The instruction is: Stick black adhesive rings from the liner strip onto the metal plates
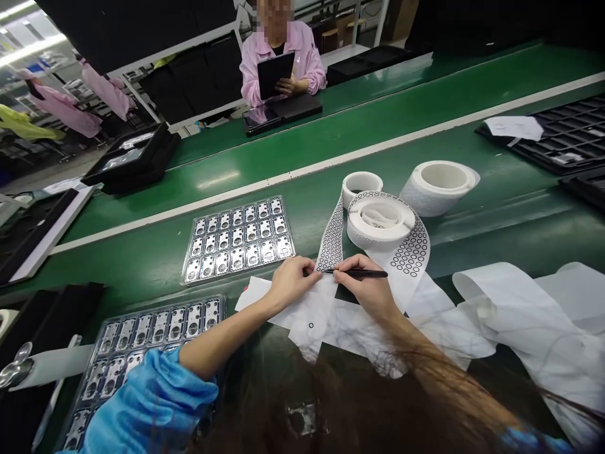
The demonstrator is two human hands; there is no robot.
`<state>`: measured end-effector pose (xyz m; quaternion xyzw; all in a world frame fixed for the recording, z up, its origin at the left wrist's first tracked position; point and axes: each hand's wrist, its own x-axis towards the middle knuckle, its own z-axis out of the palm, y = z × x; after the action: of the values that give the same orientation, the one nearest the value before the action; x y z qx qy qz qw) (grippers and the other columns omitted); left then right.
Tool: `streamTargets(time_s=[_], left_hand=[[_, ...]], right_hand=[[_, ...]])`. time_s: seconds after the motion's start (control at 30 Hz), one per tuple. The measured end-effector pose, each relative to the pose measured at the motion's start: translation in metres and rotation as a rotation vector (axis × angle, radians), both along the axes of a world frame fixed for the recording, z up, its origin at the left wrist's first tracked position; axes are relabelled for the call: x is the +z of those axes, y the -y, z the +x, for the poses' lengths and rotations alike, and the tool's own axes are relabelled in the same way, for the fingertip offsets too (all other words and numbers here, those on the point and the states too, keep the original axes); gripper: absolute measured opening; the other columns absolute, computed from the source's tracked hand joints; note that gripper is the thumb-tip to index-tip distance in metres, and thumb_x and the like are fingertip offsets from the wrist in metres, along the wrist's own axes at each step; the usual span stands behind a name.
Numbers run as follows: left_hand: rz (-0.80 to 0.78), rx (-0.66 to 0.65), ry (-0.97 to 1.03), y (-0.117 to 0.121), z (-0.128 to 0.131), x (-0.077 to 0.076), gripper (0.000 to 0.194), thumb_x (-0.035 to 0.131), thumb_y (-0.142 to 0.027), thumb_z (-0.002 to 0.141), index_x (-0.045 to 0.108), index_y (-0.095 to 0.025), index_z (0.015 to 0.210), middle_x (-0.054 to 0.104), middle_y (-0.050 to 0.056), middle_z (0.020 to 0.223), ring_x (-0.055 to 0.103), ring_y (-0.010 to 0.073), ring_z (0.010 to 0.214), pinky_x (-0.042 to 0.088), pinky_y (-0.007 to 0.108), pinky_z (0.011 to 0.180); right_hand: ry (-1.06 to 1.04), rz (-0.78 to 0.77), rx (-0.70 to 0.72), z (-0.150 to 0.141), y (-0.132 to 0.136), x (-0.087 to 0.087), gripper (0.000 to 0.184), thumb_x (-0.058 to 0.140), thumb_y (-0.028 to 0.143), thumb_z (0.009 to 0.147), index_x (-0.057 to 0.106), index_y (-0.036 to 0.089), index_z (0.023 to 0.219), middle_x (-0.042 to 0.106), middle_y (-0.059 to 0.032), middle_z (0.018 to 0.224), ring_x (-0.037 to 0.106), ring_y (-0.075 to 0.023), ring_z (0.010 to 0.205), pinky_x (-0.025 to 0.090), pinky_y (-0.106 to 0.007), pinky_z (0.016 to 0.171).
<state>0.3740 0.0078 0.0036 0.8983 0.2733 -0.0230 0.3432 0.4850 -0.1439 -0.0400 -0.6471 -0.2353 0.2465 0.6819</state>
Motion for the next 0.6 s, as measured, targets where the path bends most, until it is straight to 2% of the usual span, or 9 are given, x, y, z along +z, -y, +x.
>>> streamTargets(time_s=[0.17, 0.33, 0.6], left_hand=[[-0.063, 0.011, 0.044, 0.001, 0.0, 0.001, 0.019, 0.064, -0.033, 0.09, 0.065, -0.02, 0.077, 0.067, -0.003, 0.078, 0.058, 0.0163, 0.075, 0.035, 0.026, 0.062], [-0.104, 0.019, 0.077, 0.002, -0.001, -0.001, 0.023, 0.065, -0.039, 0.091, 0.068, -0.02, 0.078, 0.067, -0.003, 0.077, 0.057, 0.0157, 0.071, 0.034, 0.027, 0.061], [-0.109, 0.024, 0.121, -0.001, -0.002, -0.011, 0.016, 0.071, -0.034, 0.088, 0.073, -0.021, 0.08, 0.071, -0.001, 0.083, 0.06, 0.0172, 0.075, 0.037, 0.027, 0.063]], right_hand=[[0.083, -0.012, -0.012, -0.001, 0.002, -0.001, 0.019, 0.08, 0.035, 0.074, 0.065, 0.023, 0.072, 0.074, -0.0044, 0.088, 0.07, -0.0241, 0.089, 0.054, -0.044, 0.086], [0.124, 0.02, -0.02, -0.003, 0.003, 0.001, 0.018, 0.079, 0.034, 0.075, 0.065, 0.025, 0.072, 0.074, -0.004, 0.086, 0.069, -0.0231, 0.085, 0.056, -0.043, 0.083], [0.152, 0.034, -0.009, -0.002, 0.005, -0.001, 0.016, 0.079, 0.031, 0.077, 0.065, 0.024, 0.072, 0.073, -0.0021, 0.086, 0.069, -0.0207, 0.086, 0.055, -0.041, 0.086]])
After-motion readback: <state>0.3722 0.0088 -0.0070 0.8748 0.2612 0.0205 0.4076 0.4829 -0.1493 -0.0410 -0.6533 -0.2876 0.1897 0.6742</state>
